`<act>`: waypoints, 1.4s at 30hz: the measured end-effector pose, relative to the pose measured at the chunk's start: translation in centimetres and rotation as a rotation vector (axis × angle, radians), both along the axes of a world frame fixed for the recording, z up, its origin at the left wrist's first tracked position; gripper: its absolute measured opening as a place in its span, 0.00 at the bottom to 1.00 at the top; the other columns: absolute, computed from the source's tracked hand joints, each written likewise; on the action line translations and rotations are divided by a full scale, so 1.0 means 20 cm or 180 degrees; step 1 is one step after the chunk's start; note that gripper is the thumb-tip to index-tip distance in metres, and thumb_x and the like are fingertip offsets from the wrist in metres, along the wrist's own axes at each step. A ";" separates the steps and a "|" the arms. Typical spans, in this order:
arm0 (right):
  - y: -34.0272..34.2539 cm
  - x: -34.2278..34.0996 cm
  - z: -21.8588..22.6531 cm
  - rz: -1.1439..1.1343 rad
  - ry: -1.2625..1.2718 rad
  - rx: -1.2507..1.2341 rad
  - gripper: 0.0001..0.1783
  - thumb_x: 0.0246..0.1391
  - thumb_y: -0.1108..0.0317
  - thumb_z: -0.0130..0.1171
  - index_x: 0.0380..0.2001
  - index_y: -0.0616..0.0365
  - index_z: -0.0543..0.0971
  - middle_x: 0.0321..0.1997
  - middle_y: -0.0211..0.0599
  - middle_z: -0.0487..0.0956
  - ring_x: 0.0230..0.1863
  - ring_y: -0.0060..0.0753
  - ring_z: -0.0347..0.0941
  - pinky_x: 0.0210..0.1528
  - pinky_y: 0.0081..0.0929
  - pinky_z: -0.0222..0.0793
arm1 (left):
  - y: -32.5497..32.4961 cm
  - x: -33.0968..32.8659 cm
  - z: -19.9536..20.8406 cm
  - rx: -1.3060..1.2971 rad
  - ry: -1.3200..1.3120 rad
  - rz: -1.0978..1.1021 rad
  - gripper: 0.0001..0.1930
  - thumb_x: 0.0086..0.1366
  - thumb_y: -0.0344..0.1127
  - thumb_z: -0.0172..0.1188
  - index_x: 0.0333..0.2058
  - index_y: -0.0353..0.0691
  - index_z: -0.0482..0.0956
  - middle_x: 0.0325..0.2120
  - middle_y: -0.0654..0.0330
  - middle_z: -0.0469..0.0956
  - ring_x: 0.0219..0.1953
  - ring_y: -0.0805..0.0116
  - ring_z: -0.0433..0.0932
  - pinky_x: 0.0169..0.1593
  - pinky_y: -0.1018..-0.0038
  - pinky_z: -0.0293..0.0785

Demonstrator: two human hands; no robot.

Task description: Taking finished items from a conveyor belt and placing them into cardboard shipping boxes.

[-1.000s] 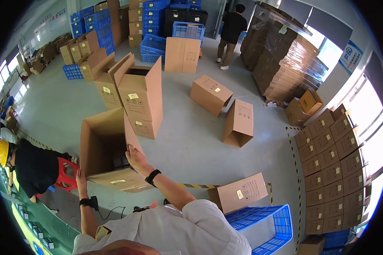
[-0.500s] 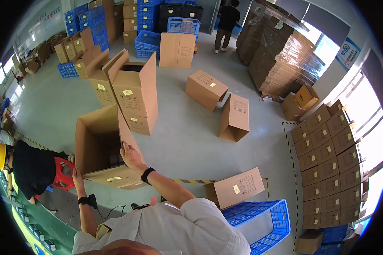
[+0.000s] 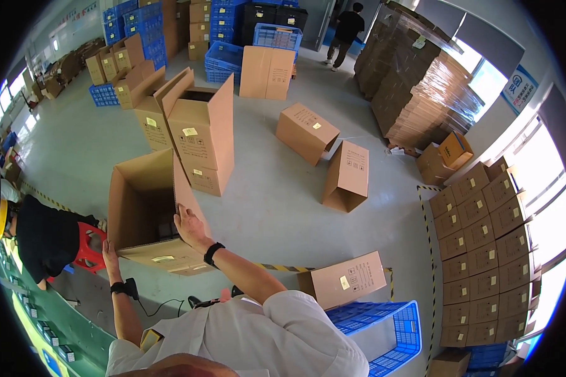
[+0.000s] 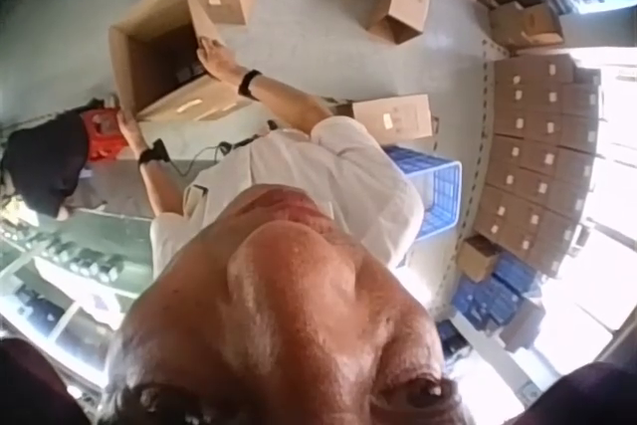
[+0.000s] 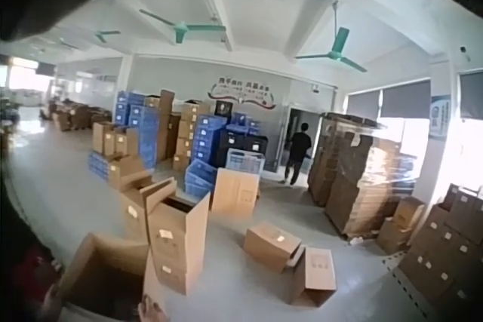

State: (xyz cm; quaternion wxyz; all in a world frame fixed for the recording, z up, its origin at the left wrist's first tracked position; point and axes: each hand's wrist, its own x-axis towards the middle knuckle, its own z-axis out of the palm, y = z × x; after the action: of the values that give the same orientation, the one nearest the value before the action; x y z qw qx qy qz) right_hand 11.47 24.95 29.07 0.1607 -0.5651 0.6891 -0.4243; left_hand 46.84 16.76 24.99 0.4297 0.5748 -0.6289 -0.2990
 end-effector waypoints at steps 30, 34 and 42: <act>0.01 -0.01 0.02 -0.0004 -0.0027 -0.0110 0.24 0.60 0.58 0.46 0.57 0.57 0.64 0.39 0.58 0.75 0.37 0.61 0.74 0.37 0.51 0.73 | 0.03 -0.04 0.06 0.0025 0.0133 0.0027 0.12 0.67 0.38 0.45 0.38 0.34 0.70 0.30 0.55 0.69 0.35 0.66 0.66 0.44 0.73 0.64; 0.02 -0.03 0.02 -0.0038 -0.0014 -0.0024 0.23 0.61 0.59 0.46 0.57 0.55 0.63 0.42 0.56 0.75 0.39 0.61 0.74 0.39 0.51 0.72 | 0.03 -0.06 0.05 -0.0021 0.0177 -0.0102 0.11 0.67 0.38 0.45 0.38 0.35 0.69 0.30 0.57 0.68 0.34 0.67 0.65 0.43 0.74 0.64; -0.02 0.09 -0.05 0.0123 0.0047 -0.0044 0.20 0.62 0.57 0.44 0.53 0.55 0.66 0.42 0.57 0.74 0.40 0.61 0.73 0.39 0.51 0.72 | 0.11 0.09 -0.06 -0.0156 0.0387 0.0290 0.17 0.68 0.40 0.49 0.46 0.31 0.71 0.39 0.54 0.74 0.40 0.64 0.71 0.48 0.72 0.67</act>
State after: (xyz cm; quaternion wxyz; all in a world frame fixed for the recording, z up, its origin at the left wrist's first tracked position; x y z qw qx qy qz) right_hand 13.29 24.61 27.98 0.1598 -0.5825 0.6763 -0.4217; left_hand 48.61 18.87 23.77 0.4942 0.5729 -0.5819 -0.2980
